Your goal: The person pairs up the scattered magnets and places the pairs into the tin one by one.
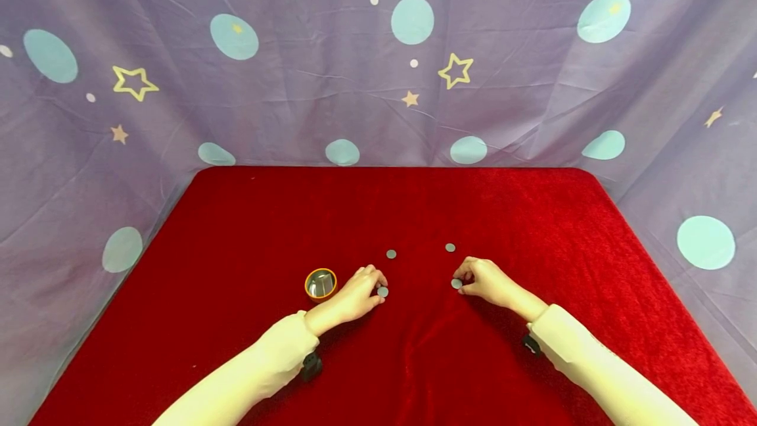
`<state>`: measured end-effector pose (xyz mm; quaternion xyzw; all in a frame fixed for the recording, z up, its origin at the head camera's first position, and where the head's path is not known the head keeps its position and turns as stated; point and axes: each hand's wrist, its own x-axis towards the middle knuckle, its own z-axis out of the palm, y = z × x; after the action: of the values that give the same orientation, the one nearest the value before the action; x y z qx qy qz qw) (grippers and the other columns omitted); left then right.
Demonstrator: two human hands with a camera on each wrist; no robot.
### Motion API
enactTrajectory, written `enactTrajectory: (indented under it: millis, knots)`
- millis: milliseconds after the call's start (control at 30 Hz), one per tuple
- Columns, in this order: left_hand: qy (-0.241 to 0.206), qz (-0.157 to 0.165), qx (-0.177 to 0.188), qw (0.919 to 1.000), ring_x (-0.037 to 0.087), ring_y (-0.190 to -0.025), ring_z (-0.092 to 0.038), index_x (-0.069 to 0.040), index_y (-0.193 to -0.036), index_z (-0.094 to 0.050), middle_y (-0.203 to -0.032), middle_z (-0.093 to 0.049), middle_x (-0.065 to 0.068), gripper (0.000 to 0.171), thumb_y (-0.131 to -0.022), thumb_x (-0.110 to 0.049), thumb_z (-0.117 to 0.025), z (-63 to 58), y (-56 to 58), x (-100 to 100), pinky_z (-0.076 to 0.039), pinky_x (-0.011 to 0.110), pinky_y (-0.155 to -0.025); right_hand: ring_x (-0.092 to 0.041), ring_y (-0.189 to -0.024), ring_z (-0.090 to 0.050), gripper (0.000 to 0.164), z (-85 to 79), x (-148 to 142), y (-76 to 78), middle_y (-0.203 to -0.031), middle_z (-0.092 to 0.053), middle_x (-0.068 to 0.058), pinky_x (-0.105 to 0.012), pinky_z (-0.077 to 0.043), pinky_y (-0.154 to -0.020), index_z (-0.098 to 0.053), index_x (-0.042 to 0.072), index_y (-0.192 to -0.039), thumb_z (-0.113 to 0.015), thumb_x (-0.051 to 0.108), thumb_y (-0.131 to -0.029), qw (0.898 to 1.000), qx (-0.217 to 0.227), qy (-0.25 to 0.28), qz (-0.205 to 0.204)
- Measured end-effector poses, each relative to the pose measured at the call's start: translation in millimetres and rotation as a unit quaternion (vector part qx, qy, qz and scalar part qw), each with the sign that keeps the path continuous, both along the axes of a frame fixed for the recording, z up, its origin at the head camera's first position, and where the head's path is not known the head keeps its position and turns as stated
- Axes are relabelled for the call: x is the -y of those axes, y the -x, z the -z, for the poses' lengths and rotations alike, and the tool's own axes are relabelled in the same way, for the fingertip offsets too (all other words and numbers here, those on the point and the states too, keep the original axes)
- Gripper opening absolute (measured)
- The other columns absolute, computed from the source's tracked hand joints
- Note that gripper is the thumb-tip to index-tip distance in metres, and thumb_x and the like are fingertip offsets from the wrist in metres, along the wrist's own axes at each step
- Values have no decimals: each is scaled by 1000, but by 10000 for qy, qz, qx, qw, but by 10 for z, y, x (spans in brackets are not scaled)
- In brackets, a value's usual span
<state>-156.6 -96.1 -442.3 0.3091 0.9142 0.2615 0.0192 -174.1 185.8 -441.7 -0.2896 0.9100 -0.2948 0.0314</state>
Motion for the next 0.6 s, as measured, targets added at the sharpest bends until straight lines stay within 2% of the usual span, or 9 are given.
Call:
enactTrajectory:
  millis: [200,600]
  knots:
    - [2,-18,-15,10000,21,-77,-46,1,-86,-57,-81,-50,8,18,-71,-2,-68,-5,-8,-4,-40,32,-70,-13,-68,-56,13,2,18,-12,-77,-59,-3,-21,-46,-60,-66,-2,-80,-71,0,-68,9999,-14,22,113]
    - [58,-12,-66,10000,19,-76,-46,0,-83,-60,-78,-51,7,16,-71,-5,-68,-19,0,-17,-40,30,-68,-9,-61,-54,10,4,51,16,-68,-59,-2,-21,-45,-56,-64,-1,-73,-68,-2,-65,9999,-148,7,40]
